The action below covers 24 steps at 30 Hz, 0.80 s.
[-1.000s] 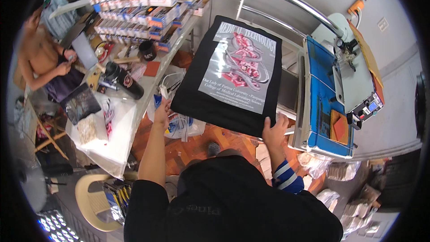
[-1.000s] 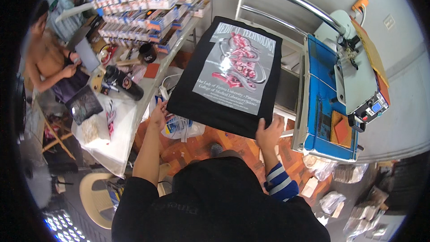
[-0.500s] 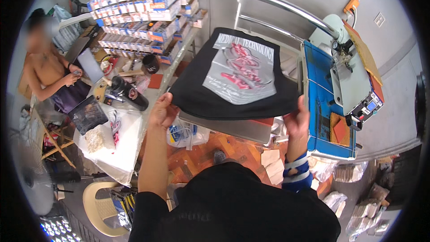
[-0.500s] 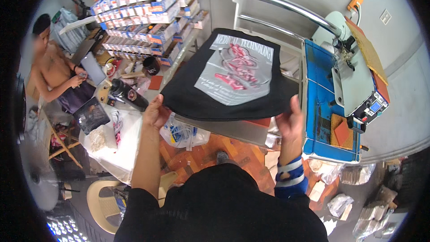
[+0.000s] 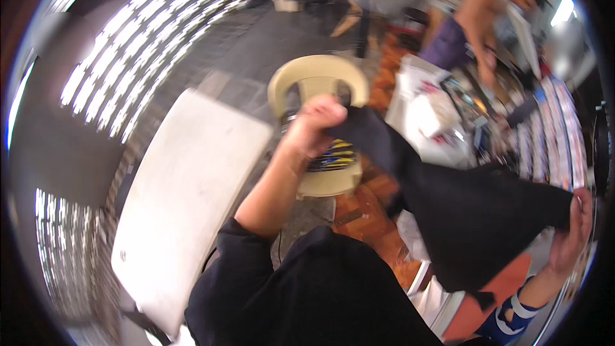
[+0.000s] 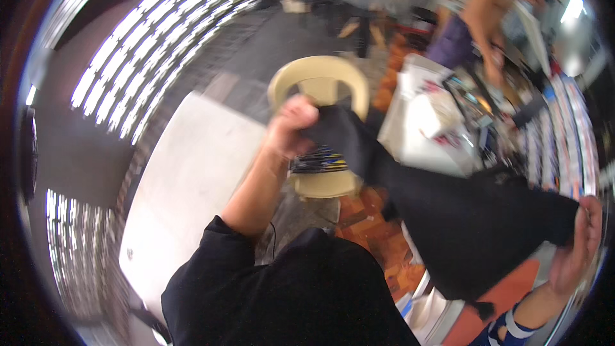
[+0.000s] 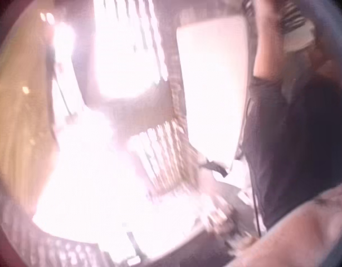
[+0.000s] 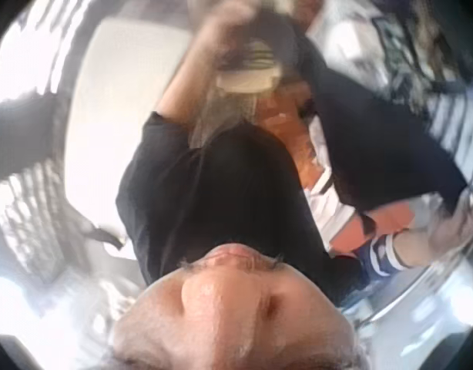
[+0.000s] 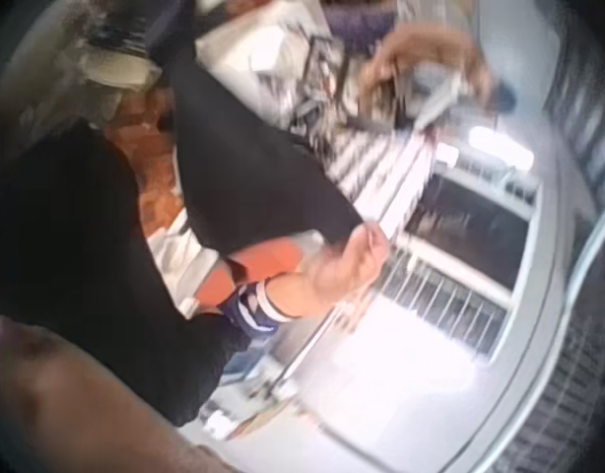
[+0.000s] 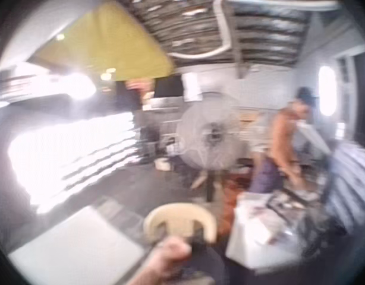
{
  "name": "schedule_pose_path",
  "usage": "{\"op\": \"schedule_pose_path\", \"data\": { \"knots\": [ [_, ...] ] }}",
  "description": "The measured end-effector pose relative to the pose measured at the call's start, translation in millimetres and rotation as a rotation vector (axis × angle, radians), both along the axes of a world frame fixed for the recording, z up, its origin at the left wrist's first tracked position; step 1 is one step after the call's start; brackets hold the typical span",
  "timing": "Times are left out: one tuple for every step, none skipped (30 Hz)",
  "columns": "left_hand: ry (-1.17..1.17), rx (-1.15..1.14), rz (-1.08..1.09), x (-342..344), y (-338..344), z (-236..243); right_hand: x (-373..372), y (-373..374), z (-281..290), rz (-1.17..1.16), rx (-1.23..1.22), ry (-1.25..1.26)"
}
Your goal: The person prepares a black t-shirt on a heat press, aligns a transfer sheet with a medical technology design, and operates the press to apply the graphic. The person then removes the transfer backing and places the finished shirt on a table.
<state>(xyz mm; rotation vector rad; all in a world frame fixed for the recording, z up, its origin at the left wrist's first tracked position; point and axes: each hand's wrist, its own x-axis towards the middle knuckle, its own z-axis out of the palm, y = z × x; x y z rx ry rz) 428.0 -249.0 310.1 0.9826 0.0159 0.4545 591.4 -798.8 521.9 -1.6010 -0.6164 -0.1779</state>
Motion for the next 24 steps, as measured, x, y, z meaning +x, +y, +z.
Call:
{"op": "schedule_pose_path", "data": {
  "knots": [
    [-0.121, -0.085, 0.197, -48, 31, 9, 11, 43, -7, 0.131, 0.003, 0.011],
    [-0.408, 0.065, 0.308, -106, 78, 13, 14, 88, -12, 0.286, 0.117, 0.066],
    [-0.452, 0.059, 0.608, -150, 80, 51, 17, 134, -14, 0.430, 0.219, 0.134],
    [-0.441, 0.068, 0.927, -193, 82, 92, 3, 191, -22, 0.514, 0.224, 0.165],
    [-0.468, 0.205, 0.840, -264, 91, 112, -7, 262, -35, 0.653, 0.242, 0.226],
    [-0.494, 0.299, 0.722, -322, 107, 120, -25, 330, -42, 0.753, 0.228, 0.274],
    [-0.421, 0.288, 0.781, -375, 124, 126, -46, 386, -51, 0.888, 0.174, 0.344],
    [-0.258, 0.270, 0.936, -419, 120, 141, -65, 432, -69, 0.994, 0.114, 0.512],
    [-0.185, 0.284, 0.941, -446, 147, 118, -70, 469, -98, 0.995, 0.057, 0.632],
    [-0.093, 0.331, 0.964, -477, 168, 99, -88, 505, -123, 0.970, 0.009, 0.659],
    [-0.005, 0.375, 0.975, -490, 188, 84, -100, 537, -150, 0.941, -0.033, 0.722],
    [0.137, 0.317, 1.094, -473, 194, 69, -105, 563, -180, 0.893, -0.087, 0.726],
    [0.285, 0.257, 1.225, -466, 186, 54, -113, 589, -205, 0.859, -0.142, 0.735],
    [0.288, 0.271, 1.217, -476, 183, 33, -126, 611, -227, 0.855, -0.161, 0.701],
    [0.300, 0.282, 1.214, -492, 178, 5, -140, 627, -253, 0.855, -0.186, 0.675],
    [0.572, 0.275, 1.261, -506, 173, -28, -142, 636, -284, 0.860, -0.222, 0.613],
    [0.851, 0.265, 1.293, -518, 165, -56, -145, 638, -307, 0.862, -0.260, 0.556],
    [1.215, 0.398, 1.205, -526, 148, -80, -155, 630, -325, 0.818, -0.394, 0.278],
    [1.571, 0.530, 1.068, -521, 137, -95, -162, 616, -341, 0.756, -0.520, 0.000],
    [1.690, 0.824, 1.181, -486, 125, -106, -158, 597, -348, 0.810, -0.649, -0.089],
    [1.801, 1.135, 1.281, -450, 110, -113, -150, 575, -355, 0.877, -0.774, -0.176],
    [1.507, 1.331, 1.369, -437, 122, -152, -139, 551, -368, 0.937, -0.786, -0.286],
    [1.455, 1.175, 1.193, -417, 135, -184, -124, 525, -384, 0.995, -0.792, -0.393],
    [1.551, 1.190, 1.005, -395, 134, -214, -109, 492, -391, 1.016, -0.915, -0.318]
  ]
}}
